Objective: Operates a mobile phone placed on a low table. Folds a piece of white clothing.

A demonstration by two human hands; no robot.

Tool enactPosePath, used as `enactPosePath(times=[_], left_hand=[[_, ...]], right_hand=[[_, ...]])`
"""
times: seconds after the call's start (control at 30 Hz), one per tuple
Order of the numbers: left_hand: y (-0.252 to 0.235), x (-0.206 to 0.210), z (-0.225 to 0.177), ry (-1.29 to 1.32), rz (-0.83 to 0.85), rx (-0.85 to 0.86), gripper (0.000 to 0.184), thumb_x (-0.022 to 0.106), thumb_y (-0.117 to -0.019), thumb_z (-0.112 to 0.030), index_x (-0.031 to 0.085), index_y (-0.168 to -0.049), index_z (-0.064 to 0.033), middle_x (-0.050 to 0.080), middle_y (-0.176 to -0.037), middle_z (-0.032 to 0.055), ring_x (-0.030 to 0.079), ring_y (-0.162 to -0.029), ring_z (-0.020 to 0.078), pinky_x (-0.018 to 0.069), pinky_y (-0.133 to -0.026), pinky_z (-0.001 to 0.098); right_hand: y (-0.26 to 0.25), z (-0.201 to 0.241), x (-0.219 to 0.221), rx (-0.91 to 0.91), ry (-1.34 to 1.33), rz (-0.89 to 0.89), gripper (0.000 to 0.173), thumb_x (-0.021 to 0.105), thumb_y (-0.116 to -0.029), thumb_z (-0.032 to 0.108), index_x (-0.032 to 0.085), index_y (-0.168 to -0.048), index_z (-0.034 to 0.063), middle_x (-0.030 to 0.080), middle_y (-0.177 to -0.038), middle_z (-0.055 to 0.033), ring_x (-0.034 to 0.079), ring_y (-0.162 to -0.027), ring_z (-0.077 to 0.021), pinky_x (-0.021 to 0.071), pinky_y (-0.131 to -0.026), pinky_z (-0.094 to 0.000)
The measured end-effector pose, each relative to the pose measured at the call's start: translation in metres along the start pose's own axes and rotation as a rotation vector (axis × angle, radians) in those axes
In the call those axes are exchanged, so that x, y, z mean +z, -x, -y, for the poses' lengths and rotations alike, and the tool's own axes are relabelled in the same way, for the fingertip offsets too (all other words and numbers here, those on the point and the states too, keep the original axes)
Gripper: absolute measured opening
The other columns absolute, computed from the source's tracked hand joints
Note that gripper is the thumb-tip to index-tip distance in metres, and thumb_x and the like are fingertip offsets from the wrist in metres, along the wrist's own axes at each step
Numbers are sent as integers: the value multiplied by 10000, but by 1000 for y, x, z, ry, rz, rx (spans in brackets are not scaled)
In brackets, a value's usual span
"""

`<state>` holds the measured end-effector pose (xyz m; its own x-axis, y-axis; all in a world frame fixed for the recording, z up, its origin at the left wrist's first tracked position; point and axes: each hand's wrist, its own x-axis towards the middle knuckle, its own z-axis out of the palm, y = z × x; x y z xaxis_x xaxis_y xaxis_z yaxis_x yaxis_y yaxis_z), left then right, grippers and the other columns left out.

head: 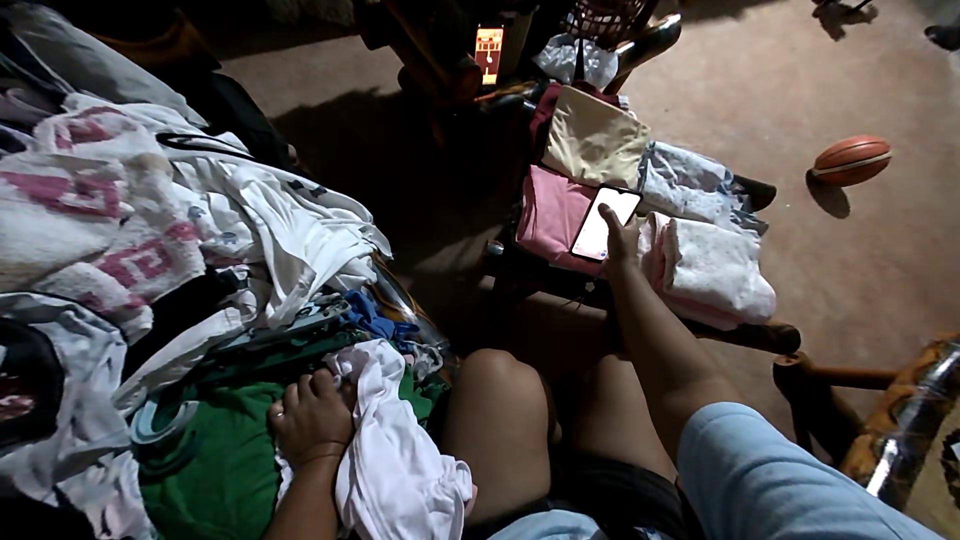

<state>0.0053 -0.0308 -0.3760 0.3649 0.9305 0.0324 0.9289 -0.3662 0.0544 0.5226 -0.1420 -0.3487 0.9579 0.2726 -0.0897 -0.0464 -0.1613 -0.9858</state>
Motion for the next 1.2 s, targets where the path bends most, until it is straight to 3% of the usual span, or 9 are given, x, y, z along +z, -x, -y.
enactPosePath(times=[0.4, 0.57, 0.9, 1.2], left_hand=[[0, 3, 2, -12, -31, 20, 348, 513, -1011, -203, 617, -1177, 84, 649, -1174, 316, 608, -1148, 500, 407, -965, 660], [1, 2, 2, -4, 9, -4, 360, 501, -1017, -167, 600, -1254, 84, 629, -1251, 328, 581, -1221, 504, 391, -1013, 668], [1, 3, 1, -13, -4, -2, 362, 504, -1018, -192, 606, -1222, 88, 639, -1218, 325, 592, -1188, 509, 399, -994, 660], [0, -1, 0, -13, 22, -5, 306, 530, -1010, -156, 614, -1197, 73, 636, -1211, 316, 592, -1185, 493, 395, -996, 653]], right_hand=[[-3, -2, 0, 1, -10, 2, 776, 773, -882, 398, 434, -1463, 11, 618, -1310, -161, 628, -1164, -202, 534, -990, -400], [1, 2, 0, -21, -20, 28, 732, 748, -912, 375, 436, -1452, -8, 613, -1316, -167, 622, -1170, -190, 523, -1006, -377], [-2, -3, -2, -12, -64, 55, 764, 760, -894, 357, 401, -1477, 17, 615, -1306, -160, 641, -1141, -204, 556, -962, -398], [-1, 1, 0, -4, -16, 41, 781, 766, -898, 393, 411, -1494, 35, 615, -1328, -157, 630, -1174, -201, 539, -995, -400]])
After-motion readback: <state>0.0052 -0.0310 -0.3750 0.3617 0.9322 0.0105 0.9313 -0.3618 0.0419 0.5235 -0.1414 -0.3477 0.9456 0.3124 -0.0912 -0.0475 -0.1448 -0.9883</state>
